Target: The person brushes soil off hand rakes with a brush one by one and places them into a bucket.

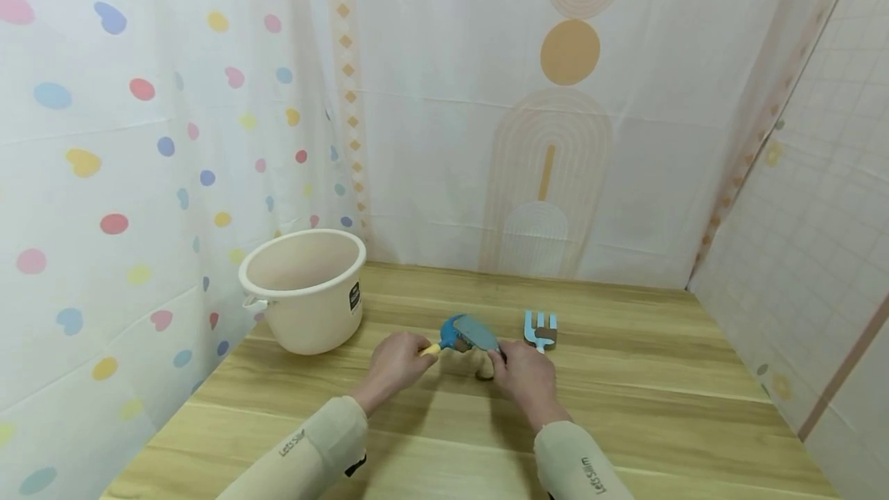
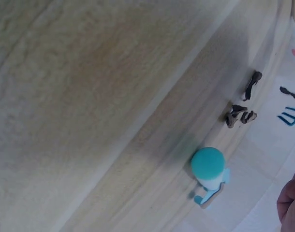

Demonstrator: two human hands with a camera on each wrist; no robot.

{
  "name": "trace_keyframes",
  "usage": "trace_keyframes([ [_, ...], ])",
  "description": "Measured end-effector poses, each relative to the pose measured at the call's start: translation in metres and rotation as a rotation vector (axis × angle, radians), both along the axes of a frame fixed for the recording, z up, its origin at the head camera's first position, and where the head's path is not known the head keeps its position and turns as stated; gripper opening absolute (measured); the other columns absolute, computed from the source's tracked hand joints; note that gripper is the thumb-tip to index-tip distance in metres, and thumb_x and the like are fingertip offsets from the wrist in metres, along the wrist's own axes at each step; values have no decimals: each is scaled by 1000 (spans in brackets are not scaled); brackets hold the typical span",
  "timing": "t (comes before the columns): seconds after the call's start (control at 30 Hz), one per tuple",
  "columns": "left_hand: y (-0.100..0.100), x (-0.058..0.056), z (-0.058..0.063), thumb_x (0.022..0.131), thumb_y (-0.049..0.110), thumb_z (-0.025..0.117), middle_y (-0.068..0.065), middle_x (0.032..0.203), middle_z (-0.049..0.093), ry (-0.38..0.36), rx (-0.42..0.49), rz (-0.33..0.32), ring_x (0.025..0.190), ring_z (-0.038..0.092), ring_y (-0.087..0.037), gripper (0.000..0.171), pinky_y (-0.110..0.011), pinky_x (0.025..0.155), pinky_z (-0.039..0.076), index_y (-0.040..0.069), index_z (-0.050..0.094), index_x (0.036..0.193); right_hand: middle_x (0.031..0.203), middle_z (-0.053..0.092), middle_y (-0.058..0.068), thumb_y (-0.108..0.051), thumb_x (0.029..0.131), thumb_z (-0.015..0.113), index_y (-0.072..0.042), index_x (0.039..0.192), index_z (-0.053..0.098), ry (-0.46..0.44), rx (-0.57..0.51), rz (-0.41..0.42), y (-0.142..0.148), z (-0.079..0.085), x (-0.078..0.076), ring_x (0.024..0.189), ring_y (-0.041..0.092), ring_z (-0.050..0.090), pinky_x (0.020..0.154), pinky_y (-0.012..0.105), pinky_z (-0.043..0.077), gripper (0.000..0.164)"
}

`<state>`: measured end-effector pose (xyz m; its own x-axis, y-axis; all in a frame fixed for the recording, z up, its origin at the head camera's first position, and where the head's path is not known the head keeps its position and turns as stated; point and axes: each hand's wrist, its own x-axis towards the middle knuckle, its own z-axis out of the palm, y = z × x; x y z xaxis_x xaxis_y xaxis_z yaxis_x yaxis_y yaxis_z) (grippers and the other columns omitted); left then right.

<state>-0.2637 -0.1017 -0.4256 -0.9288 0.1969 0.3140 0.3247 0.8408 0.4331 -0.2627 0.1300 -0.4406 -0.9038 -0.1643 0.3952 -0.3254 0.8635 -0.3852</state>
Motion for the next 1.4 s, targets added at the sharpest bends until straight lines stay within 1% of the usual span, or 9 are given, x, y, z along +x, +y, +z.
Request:
trace_keyframes([
  [0.07, 0, 0, 0, 87, 20, 72, 8, 51, 46, 11, -7, -1, 44, 40, -7, 25, -24, 44, 32, 15, 63, 64, 60, 49, -7, -28, 97, 64, -15, 87, 70, -6, 28, 7, 0, 0, 0, 51, 11, 44, 46, 30, 34, 17],
  [0.27, 1, -1, 1, 86, 20, 72, 9, 49, 44, 19, -4, -10, 43, 39, -6, 26, -23, 42, 31, 15, 62, 63, 63, 52, -4, -28, 97, 64, -15, 87, 68, -19, 88, -44, 1, 2, -1, 55, 13, 46, 48, 32, 35, 17],
  [0.43, 2, -1, 2, 88, 20, 71, 9, 48, 44, 17, 0, -8, 42, 39, -6, 25, -23, 41, 30, 15, 63, 64, 65, 56, -2, -28, 96, 65, -12, 89, 70, -2, 78, -61, 1, 4, -1, 56, 14, 48, 48, 33, 37, 18],
  [0.6, 3, -1, 4, 88, 20, 71, 8, 50, 45, 4, -1, -9, 43, 39, -7, 26, -23, 43, 31, 15, 63, 64, 63, 54, -3, -28, 98, 63, -14, 84, 67, -11, 41, -74, 0, 4, -1, 54, 14, 47, 47, 32, 36, 20],
  [0.77, 2, -1, 5, 86, 20, 71, 9, 50, 45, 21, -10, -2, 44, 39, -7, 27, -24, 44, 31, 16, 61, 62, 60, 50, -7, -29, 97, 64, -17, 86, 68, 2, -18, -20, -2, 3, -1, 52, 12, 45, 46, 30, 35, 18],
  [0.83, 2, -1, 6, 87, 21, 71, 9, 50, 45, 24, -16, -2, 44, 39, -7, 27, -24, 44, 31, 16, 61, 63, 60, 49, -7, -29, 97, 65, -17, 83, 67, 9, -7, -11, -3, 1, -1, 53, 11, 44, 47, 30, 35, 17],
  [1.03, 2, -1, 7, 88, 21, 71, 8, 51, 47, 3, -10, -6, 44, 41, -8, 25, -24, 44, 33, 14, 63, 65, 61, 51, -6, -29, 95, 67, -19, 76, 61, 31, 55, -48, -4, -1, -2, 54, 13, 44, 47, 31, 35, 23],
  [1.2, 3, 1, 6, 88, 21, 72, 8, 51, 47, 2, -4, -12, 44, 41, -7, 23, -23, 43, 33, 13, 65, 67, 66, 57, -2, -27, 94, 68, -17, 76, 60, 81, 82, -45, -4, -3, -1, 56, 15, 47, 48, 33, 38, 22],
  [1.4, 3, 3, 4, 87, 20, 73, 9, 50, 45, 13, -16, -14, 44, 39, -7, 26, -23, 43, 32, 15, 62, 63, 73, 63, 3, -28, 94, 68, -15, 79, 62, 108, 105, -61, -4, -7, 1, 59, 18, 54, 48, 36, 42, 21],
])
